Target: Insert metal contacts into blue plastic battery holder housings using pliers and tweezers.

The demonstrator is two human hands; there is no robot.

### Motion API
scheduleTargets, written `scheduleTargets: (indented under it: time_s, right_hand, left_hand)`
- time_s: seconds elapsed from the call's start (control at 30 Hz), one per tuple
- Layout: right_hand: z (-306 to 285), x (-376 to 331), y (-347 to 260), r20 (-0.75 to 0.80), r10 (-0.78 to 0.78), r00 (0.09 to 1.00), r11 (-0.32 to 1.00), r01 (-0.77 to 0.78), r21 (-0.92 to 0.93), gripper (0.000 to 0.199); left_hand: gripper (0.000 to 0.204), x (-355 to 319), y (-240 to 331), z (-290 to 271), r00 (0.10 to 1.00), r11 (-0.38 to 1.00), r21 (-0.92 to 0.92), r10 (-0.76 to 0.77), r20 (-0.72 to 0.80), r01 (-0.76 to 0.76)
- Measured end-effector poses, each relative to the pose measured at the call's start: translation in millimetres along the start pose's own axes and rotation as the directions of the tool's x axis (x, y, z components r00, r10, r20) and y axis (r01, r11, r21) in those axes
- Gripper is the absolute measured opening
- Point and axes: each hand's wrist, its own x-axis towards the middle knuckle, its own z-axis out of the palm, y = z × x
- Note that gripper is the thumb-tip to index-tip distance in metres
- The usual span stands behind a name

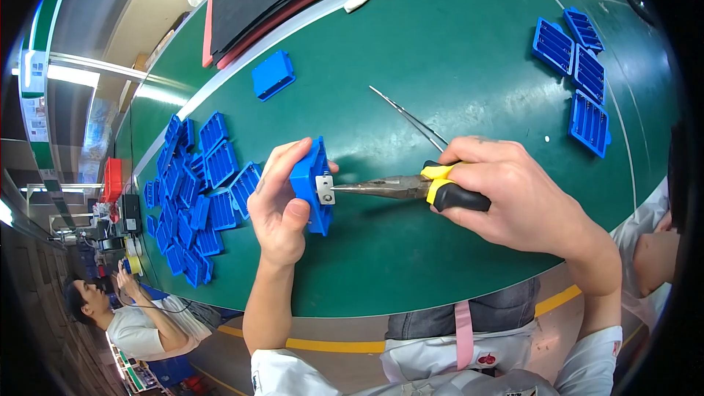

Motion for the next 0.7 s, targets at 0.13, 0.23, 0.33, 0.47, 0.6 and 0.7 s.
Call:
scheduleTargets:
  time_s: [0.13, 0.23, 0.33, 0.47, 0.6, 0.7]
  right_hand:
    - [-2.3, 0.1, -0.9, 0.037, 0.007, 0.999, 0.999, -0.005, -0.036, 0.019]
    - [-3.7, 0.2, -2.0, 0.046, 0.014, 0.999, 0.999, -0.012, -0.041, 0.02]
    - [-3.4, -1.0, 0.8, 0.039, 0.013, 0.999, 0.998, -0.01, -0.054, 0.02]
    - [-4.0, -1.1, 0.3, 0.032, -0.003, 0.999, 0.999, 0.005, -0.052, 0.02]
    - [-4.3, -0.8, -1.8, 0.033, -0.005, 0.999, 0.999, 0.007, -0.042, 0.02]
    - [-4.6, -1.1, -2.1, 0.042, 0.008, 0.999, 0.999, -0.007, -0.04, 0.02]
  left_hand:
    - [0.084, 0.2, 0.1, 0.1, 1.0, 1.0, 0.001, -0.008, 0.004, 0.008]
    - [0.083, 0.3, 0.8, 0.3, 1.0, 1.0, -0.006, -0.015, 0.014, 0.015]
    - [0.081, 1.7, -2.5, 2.0, 1.0, 1.0, -0.016, -0.008, 0.026, 0.008]
    - [0.08, 1.4, -0.9, 2.0, 0.999, 1.0, -0.006, -0.006, 0.047, 0.006]
    - [0.081, -0.4, -0.9, 1.0, 0.999, 1.0, -0.009, -0.015, 0.042, 0.016]
    - [0.082, -1.2, -0.7, 2.6, 0.999, 0.999, -0.013, -0.036, 0.039, 0.037]
